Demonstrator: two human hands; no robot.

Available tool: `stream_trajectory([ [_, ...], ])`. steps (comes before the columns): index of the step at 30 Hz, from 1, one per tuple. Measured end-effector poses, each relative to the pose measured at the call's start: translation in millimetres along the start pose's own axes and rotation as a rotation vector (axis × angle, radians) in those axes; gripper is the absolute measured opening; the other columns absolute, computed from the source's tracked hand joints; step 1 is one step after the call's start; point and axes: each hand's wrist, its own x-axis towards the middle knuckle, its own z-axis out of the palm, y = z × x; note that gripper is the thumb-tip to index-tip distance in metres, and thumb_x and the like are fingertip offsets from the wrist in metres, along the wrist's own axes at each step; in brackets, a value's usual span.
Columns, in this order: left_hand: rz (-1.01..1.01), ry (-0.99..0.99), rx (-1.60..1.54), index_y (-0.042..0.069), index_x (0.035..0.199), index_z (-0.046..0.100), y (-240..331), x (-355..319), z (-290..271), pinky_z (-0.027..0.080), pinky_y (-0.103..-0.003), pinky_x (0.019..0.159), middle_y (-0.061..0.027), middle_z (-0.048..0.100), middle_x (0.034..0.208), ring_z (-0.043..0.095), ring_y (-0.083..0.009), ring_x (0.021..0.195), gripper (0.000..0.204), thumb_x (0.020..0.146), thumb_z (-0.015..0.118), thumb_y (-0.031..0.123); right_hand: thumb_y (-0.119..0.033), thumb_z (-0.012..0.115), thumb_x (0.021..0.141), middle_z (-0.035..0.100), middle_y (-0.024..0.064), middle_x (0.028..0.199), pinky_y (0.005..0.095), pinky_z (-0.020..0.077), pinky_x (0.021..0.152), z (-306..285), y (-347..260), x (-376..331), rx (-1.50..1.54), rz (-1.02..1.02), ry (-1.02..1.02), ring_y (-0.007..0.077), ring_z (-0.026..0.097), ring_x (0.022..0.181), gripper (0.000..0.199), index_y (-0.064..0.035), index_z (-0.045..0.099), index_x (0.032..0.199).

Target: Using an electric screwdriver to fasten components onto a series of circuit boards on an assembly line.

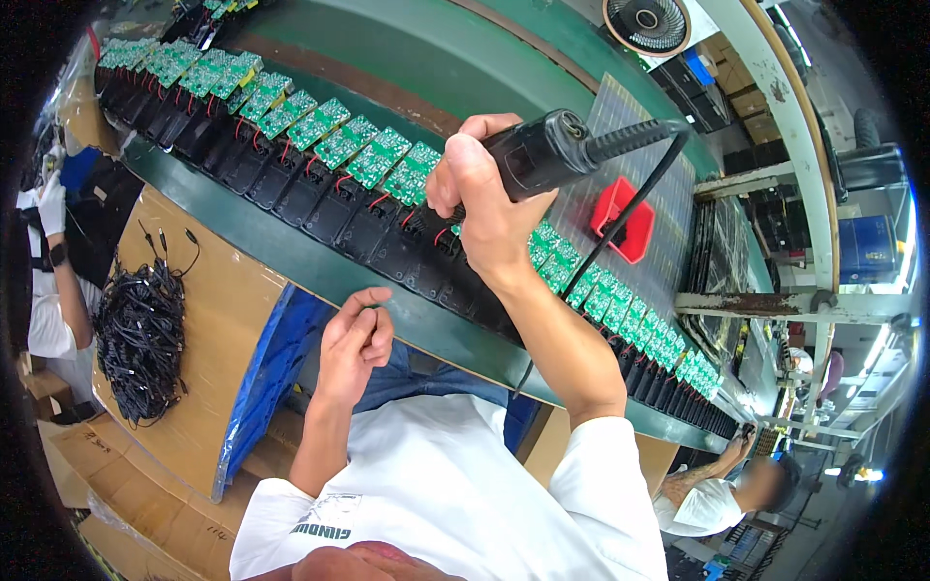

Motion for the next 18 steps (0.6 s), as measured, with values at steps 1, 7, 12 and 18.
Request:
stream_trajectory([
  [1, 0.007, 0.0, 0.028, 0.001, 0.118, 0.055, -3.1, -0.1, -2.5, 0.025, -0.018, 0.05, -0.0011, 0.05, 0.074, 0.032, -0.0051, 0.057, 0.023, 0.102, 0.042, 0.01, -0.015, 0.051, 0.092, 0.043, 0.0025, 0.052, 0.0287, 0.0374, 0.046, -1.3, 2.2, 1.0, -0.006, 0.004, 0.002, 0.0137, 0.039, 0.042, 0.008, -0.0076, 0.052, 0.09],
  [7, 0.068, 0.049, 0.093, 0.0, 0.117, 0.055, -7.9, 5.0, -6.3, 0.025, -0.018, 0.049, -0.0012, 0.05, 0.073, 0.032, -0.0046, 0.058, 0.021, 0.103, 0.044, 0.011, -0.013, 0.051, 0.092, 0.044, 0.0032, 0.051, 0.0292, 0.0377, 0.045, -2.7, 4.5, 1.1, 0.007, 0.023, -0.024, 0.0136, 0.04, 0.043, 0.007, -0.0065, 0.051, 0.088],
  [12, 0.122, 0.094, 0.063, 0.001, 0.113, 0.056, -7.6, 5.9, -0.8, 0.026, -0.018, 0.049, -0.0022, 0.052, 0.073, 0.036, -0.0053, 0.058, 0.017, 0.103, 0.047, 0.011, -0.012, 0.051, 0.092, 0.044, 0.0035, 0.051, 0.0289, 0.0374, 0.045, 6.2, 1.7, -1.9, -0.025, 0.007, -0.037, 0.0135, 0.039, 0.043, 0.008, -0.0063, 0.05, 0.087],
  [18, 0.079, 0.053, 0.03, 0.002, 0.101, 0.058, -2.2, 5.3, -2.4, 0.03, -0.017, 0.05, -0.0042, 0.057, 0.074, 0.044, -0.0069, 0.06, 0.005, 0.098, 0.058, 0.006, -0.008, 0.05, 0.09, 0.045, 0.0043, 0.052, 0.0281, 0.0363, 0.043, 4.1, 10.1, -0.4, -0.053, -0.005, -0.069, 0.0132, 0.038, 0.042, 0.005, -0.0054, 0.049, 0.085],
])
